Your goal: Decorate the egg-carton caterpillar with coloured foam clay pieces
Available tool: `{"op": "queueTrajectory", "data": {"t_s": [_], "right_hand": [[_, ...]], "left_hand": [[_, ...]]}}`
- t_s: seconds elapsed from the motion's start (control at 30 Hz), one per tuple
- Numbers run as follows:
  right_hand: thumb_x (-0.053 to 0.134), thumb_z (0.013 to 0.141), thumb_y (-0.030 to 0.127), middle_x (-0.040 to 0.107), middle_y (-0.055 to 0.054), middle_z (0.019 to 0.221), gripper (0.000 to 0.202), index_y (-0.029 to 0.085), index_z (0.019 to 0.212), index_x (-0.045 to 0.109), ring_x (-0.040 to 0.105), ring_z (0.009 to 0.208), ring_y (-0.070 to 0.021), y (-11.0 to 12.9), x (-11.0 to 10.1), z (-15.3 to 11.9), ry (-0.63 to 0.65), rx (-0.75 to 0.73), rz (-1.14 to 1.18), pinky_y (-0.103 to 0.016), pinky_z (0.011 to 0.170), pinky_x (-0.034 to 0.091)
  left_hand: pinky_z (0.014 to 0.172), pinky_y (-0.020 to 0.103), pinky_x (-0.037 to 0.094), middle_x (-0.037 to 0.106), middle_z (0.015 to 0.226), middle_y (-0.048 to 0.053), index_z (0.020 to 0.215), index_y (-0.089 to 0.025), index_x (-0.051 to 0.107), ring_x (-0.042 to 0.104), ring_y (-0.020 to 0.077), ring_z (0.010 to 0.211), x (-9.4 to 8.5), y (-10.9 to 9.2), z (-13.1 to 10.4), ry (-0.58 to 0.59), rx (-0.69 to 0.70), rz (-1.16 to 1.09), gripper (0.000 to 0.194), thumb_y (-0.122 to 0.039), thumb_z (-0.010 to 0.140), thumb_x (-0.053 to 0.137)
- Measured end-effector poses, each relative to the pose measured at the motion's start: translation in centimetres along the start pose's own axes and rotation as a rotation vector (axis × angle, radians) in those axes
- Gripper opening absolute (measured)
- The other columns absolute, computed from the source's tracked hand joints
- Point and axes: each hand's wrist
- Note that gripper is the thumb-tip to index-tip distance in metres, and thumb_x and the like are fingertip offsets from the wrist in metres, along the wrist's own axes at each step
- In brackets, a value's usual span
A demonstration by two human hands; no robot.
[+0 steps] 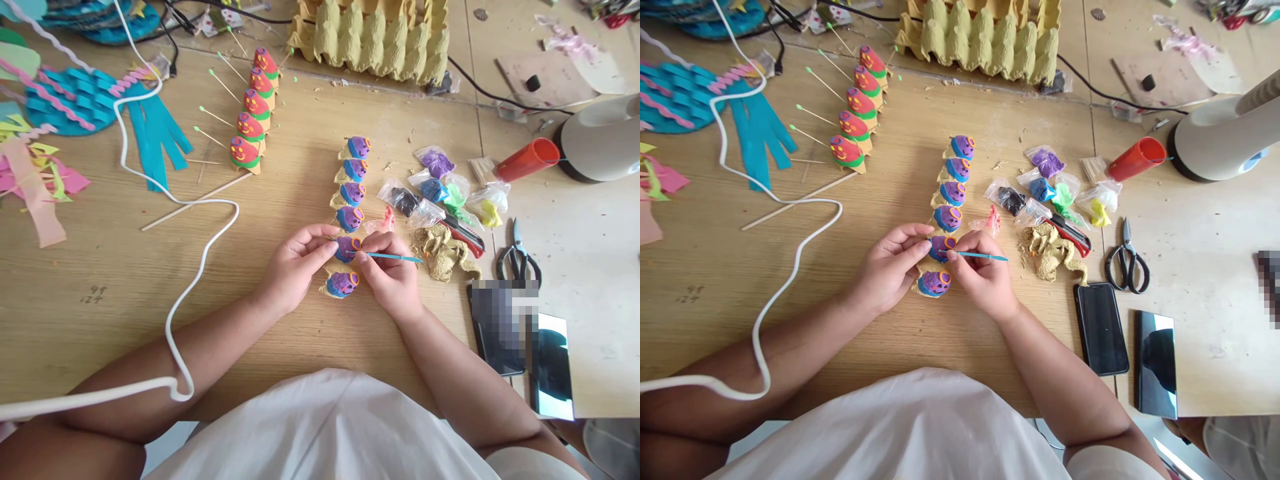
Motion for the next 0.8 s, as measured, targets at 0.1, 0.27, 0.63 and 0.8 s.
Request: {"op": "queueTrajectory", "data": {"t_s": [0.1, 0.27, 0.63, 0.8], "right_hand": [[0.076, 0.094, 0.037, 0.061, 0.001, 0.079, 0.022, 0.023, 0.084, 0.062, 0.053, 0.068, -0.0128, 0.02, 0.01, 0.01, 0.002, -0.010, 0.023, -0.028, 0.062, 0.044], [0.075, 0.094, 0.038, 0.061, 0.001, 0.079, 0.022, 0.023, 0.084, 0.061, 0.053, 0.069, -0.0133, 0.01, -0.01, 0.03, 0.000, 0.002, 0.020, -0.028, 0.062, 0.045], [0.077, 0.092, 0.038, 0.059, 0.001, 0.079, 0.024, 0.023, 0.084, 0.059, 0.053, 0.069, -0.0129, -0.38, -0.15, 0.02, -0.028, 0.022, 0.104, -0.028, 0.064, 0.044], [0.079, 0.088, 0.043, 0.049, 0.006, 0.073, 0.032, 0.025, 0.084, 0.052, 0.037, 0.054, -0.0090, -0.53, -0.22, 0.44, -0.115, 0.148, 0.268, -0.025, 0.050, 0.031]], "left_hand": [[0.081, 0.027, 0.060, 0.080, 0.090, 0.001, 0.100, -0.023, 0.076, 0.074, 0.0152, 0.083, 0.13, -0.16, -0.03, -0.007, -0.009, -0.003, 0.031, -0.036, 0.077, 0.091], [0.082, 0.026, 0.059, 0.080, 0.089, 0.001, 0.100, -0.023, 0.077, 0.074, 0.0141, 0.082, 0.15, -0.24, -0.06, -0.007, -0.014, -0.010, 0.032, -0.036, 0.076, 0.092], [0.082, 0.025, 0.058, 0.081, 0.094, 0.001, 0.102, -0.023, 0.077, 0.075, 0.0139, 0.087, 0.04, -0.01, 0.04, -0.006, -0.023, -0.045, 0.032, -0.037, 0.077, 0.091], [0.073, 0.022, 0.055, 0.080, 0.100, 0.002, 0.104, -0.023, 0.075, 0.074, 0.0138, 0.088, -0.14, 0.05, 0.33, -0.020, -0.080, -0.092, 0.032, -0.035, 0.078, 0.089]]}}
Point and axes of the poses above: each hand's wrist, its own z-axis towards the middle knuckle, its own x-axis out of the palm, y = z × x
